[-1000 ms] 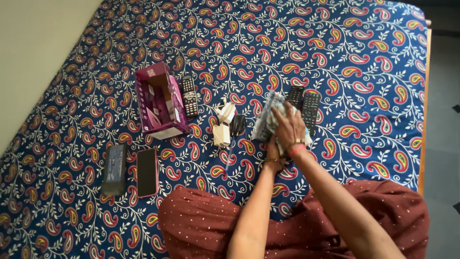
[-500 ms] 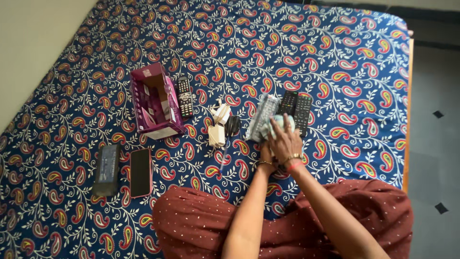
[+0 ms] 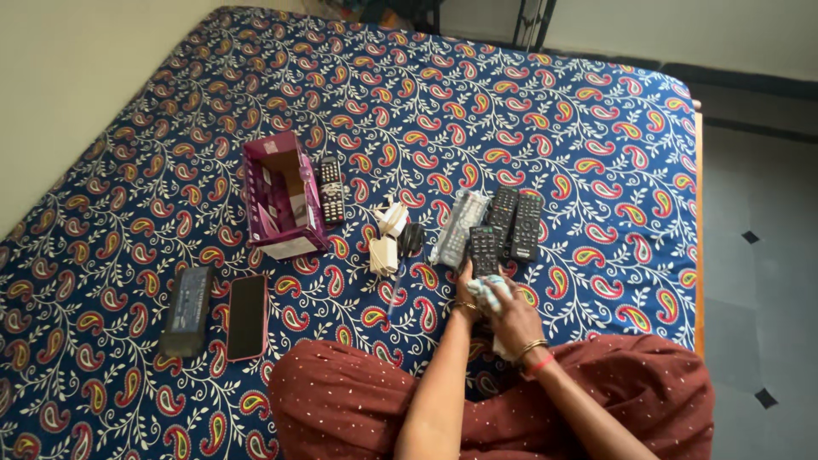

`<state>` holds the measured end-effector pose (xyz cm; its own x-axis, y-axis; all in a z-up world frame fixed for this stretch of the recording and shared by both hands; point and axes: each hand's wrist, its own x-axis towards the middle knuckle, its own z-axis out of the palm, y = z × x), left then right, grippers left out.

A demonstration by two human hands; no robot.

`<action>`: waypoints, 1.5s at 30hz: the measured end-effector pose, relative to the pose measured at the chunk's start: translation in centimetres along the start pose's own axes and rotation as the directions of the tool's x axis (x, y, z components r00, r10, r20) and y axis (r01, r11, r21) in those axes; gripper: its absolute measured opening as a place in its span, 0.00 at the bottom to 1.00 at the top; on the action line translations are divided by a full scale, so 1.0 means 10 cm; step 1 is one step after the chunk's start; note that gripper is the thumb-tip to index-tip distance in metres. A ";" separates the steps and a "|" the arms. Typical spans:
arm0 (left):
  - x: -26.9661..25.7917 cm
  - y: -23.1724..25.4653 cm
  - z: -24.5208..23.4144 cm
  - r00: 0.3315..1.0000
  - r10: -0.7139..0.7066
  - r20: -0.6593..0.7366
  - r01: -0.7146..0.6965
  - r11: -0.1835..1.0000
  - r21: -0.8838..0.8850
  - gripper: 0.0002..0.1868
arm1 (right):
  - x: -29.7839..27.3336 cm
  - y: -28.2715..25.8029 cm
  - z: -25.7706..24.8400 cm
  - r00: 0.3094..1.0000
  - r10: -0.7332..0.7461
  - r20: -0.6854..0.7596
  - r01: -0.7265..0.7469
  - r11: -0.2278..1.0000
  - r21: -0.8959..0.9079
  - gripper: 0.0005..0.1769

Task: The person sits on a bed and wipes several remote controls with a cloth. They clean each remote individually, turning them over to wipe all sides, and then place the cleaned remotes into a purple box.

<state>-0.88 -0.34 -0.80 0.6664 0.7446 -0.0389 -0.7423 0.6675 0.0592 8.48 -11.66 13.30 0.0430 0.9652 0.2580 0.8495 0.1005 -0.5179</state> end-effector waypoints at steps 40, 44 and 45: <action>0.11 -0.01 -0.03 0.991 0.116 0.074 -0.125 0.984 0.130 0.34 | 0.17 -0.37 -0.11 0.998 -0.046 -0.045 0.033 0.969 -0.246 0.37; 0.15 -0.05 -0.08 0.977 0.213 0.014 -0.207 0.929 0.306 0.32 | 0.40 -0.31 -0.02 0.997 -0.044 -0.064 0.027 0.967 -0.253 0.35; 0.17 -0.05 -0.10 0.971 0.239 0.003 -0.224 0.906 0.360 0.31 | 0.52 -0.28 0.02 0.995 -0.057 -0.083 0.033 0.965 -0.260 0.33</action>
<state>0.56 0.53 -1.90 0.4695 0.8827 -0.0207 -0.7965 0.4335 0.4215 6.21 -6.92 15.94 0.0384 0.9345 0.3540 0.9579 0.0664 -0.2793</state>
